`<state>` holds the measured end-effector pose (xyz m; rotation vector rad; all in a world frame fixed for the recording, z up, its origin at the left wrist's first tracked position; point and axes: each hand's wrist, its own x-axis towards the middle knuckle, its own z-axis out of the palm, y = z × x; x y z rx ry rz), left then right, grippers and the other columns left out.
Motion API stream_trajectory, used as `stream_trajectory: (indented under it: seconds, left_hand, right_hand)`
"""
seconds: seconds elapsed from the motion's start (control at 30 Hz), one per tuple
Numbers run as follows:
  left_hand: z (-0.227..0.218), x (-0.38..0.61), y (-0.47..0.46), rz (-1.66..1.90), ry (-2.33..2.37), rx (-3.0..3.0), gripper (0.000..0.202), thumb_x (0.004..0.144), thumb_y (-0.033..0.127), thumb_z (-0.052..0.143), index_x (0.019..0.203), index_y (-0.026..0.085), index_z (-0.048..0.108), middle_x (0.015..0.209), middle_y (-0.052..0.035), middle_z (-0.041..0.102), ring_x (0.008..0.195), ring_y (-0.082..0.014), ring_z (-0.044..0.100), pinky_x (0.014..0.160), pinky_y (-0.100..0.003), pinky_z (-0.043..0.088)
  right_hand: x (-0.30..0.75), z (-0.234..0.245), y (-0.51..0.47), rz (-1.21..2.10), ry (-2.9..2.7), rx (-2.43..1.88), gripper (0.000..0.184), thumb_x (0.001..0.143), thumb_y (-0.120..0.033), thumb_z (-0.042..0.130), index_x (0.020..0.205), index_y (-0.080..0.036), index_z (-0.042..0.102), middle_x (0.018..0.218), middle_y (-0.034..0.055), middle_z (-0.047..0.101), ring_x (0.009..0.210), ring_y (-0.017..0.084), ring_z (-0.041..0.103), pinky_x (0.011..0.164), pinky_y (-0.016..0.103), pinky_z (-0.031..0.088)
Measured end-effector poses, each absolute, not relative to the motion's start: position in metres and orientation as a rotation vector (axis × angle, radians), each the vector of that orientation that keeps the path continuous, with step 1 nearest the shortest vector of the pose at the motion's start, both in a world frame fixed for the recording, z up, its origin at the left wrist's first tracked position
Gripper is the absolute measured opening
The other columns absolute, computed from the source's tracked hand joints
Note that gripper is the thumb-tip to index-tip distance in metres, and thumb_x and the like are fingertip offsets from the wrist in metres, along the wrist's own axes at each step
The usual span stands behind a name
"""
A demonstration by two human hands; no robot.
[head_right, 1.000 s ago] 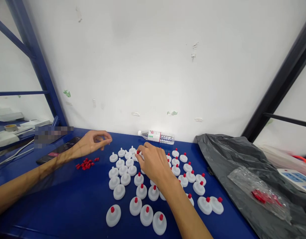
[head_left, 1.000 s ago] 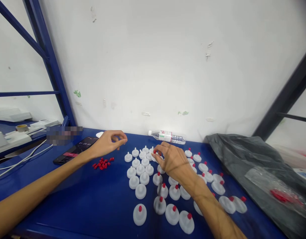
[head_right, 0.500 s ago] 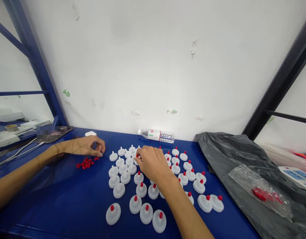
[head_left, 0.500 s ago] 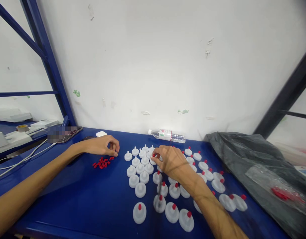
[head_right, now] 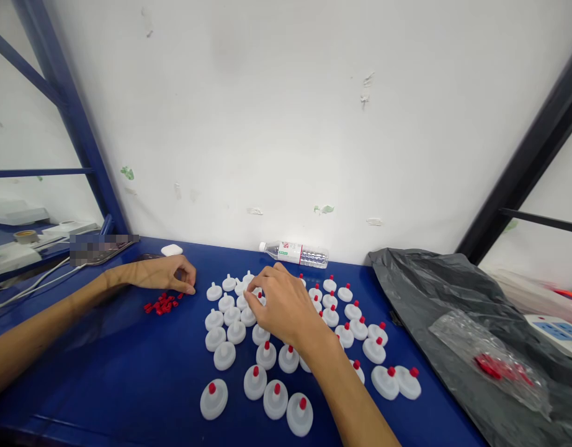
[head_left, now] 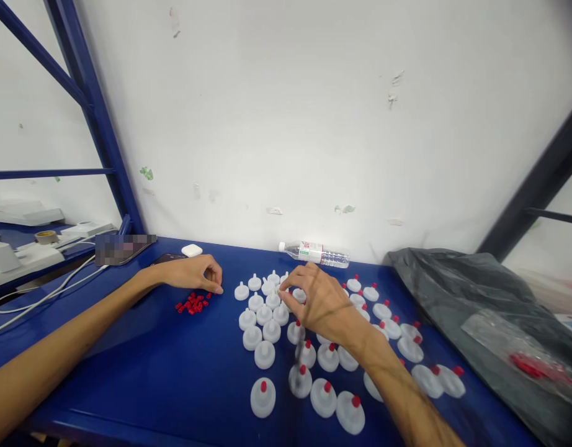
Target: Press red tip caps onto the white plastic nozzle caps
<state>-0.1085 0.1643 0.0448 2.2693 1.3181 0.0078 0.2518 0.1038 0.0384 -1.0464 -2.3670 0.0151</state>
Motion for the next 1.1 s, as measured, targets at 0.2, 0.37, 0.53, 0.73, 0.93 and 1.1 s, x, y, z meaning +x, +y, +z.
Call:
stream_trajectory:
  seconds: [0.2,0.37,0.53,0.73,0.93,1.1]
  left_hand:
    - [0.044,-0.105,0.164,0.048,1.320,2.252,0.034,0.102,0.050,0.068,0.099,0.016,0.070,0.088,-0.0011,0.072,0.077,-0.0179,0.070,0.075,-0.036,0.062]
    - [0.050,-0.110,0.163,0.005,1.270,2.229,0.031,0.101,0.047,0.071,0.103,0.016,0.071,0.092,-0.0020,0.073,0.081,-0.0186,0.071,0.077,-0.037,0.062]
    - [0.052,-0.110,0.161,-0.006,1.253,2.225,0.028,0.099,0.043,0.074,0.101,0.016,0.071,0.092,-0.0016,0.073,0.080,-0.0182,0.071,0.077,-0.037,0.063]
    - [0.053,-0.093,0.159,0.388,1.318,2.242,0.033,0.101,0.048,0.069,0.103,0.016,0.071,0.091,-0.0019,0.073,0.078,-0.0178,0.071,0.076,-0.037,0.062]
    - [0.051,-0.049,0.132,1.017,1.413,2.230,0.039,0.097,0.055,0.072,0.107,0.018,0.074,0.099,-0.0049,0.075,0.077,-0.0179,0.066,0.066,-0.030,0.053]
    - [0.045,-0.014,0.098,1.145,1.208,2.250,0.037,0.095,0.059,0.072,0.100,0.023,0.080,0.099,-0.0056,0.077,0.078,-0.0185,0.064,0.067,-0.029,0.049]
  right_hand:
    - [0.253,0.033,0.106,0.161,-2.428,-0.970,0.011,0.089,-0.028,0.087,0.088,-0.023,0.077,0.103,0.0037,0.077,0.104,0.028,0.063,0.095,0.051,0.053]
    - [0.253,0.035,0.106,0.266,-2.372,-0.963,0.011,0.095,-0.022,0.077,0.087,-0.026,0.072,0.105,0.0002,0.075,0.100,0.023,0.066,0.089,0.043,0.053]
    - [0.253,0.037,0.106,0.337,-2.285,-0.984,0.005,0.106,-0.025,0.056,0.102,-0.027,0.058,0.100,-0.0029,0.074,0.080,0.015,0.069,0.065,0.029,0.052]
    - [0.251,0.032,0.108,0.188,-2.269,-0.957,0.008,0.101,-0.022,0.067,0.103,-0.027,0.061,0.099,-0.0003,0.070,0.084,0.019,0.069,0.076,0.034,0.055]
    - [0.249,0.031,0.109,-0.013,-2.243,-0.907,0.014,0.096,-0.014,0.072,0.105,-0.023,0.066,0.098,0.0047,0.070,0.093,0.024,0.067,0.080,0.037,0.056]
    - [0.244,0.031,0.107,-0.110,-2.263,-0.832,0.008,0.096,-0.016,0.073,0.100,-0.022,0.067,0.091,0.0042,0.072,0.090,0.025,0.065,0.076,0.037,0.053]
